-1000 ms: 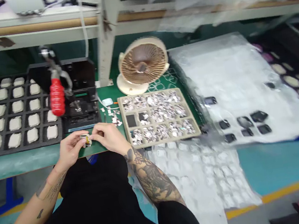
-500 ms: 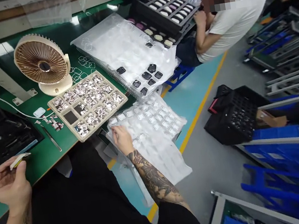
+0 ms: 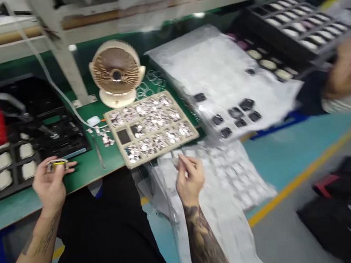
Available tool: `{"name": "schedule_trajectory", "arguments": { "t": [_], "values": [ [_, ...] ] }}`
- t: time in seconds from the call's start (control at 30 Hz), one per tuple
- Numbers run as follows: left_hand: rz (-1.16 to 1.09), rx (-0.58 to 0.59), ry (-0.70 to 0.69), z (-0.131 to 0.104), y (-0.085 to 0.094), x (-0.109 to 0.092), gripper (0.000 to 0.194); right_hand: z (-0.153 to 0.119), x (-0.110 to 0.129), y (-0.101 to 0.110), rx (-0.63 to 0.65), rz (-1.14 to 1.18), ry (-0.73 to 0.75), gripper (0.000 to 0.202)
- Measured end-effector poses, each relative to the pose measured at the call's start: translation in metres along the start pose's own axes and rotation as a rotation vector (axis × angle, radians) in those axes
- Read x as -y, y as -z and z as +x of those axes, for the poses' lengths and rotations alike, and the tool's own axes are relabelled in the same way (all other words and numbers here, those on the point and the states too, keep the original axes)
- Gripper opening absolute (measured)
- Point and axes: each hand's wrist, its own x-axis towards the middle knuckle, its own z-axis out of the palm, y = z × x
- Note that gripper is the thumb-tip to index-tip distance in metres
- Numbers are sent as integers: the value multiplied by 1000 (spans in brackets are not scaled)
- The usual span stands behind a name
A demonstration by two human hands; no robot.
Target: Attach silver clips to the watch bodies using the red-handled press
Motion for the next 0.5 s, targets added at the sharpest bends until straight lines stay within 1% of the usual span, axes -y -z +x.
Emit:
{"name": "schedule_trajectory", "arguments": {
  "t": [0.03, 0.07, 0.1, 0.13, 0.2, 0.23, 0.3, 0.4, 0.5],
  "values": [
    [-26, 19, 47, -1, -1, -1, 48, 2, 20, 0, -82, 70, -6, 30],
    [-48, 34, 86, -2, -2, -2, 51, 5, 42, -2, -116, 156, -17, 28],
    [-67, 46, 116, -2, -2, -2, 54, 6, 65, -6, -105, 253, -20, 25],
    [-84, 58, 137, -1, -2, -2, 56, 7, 89, -12, -34, 342, -9, 24],
    [-128, 90, 162, -1, 1, -1, 61, 8, 135, -31, 161, 503, 56, 27],
    [-158, 113, 174, -1, 3, -1, 63, 8, 156, -42, 257, 567, 106, 30],
    [-221, 162, 201, -1, 6, 0, 65, 8, 191, -67, 393, 665, 212, 35],
    [-260, 189, 224, -2, 8, 2, 64, 12, 228, -101, 526, 749, 340, 37],
    [-254, 193, 237, -3, 8, 6, 61, 15, 249, -124, 615, 752, 414, 34]
  ]
}}
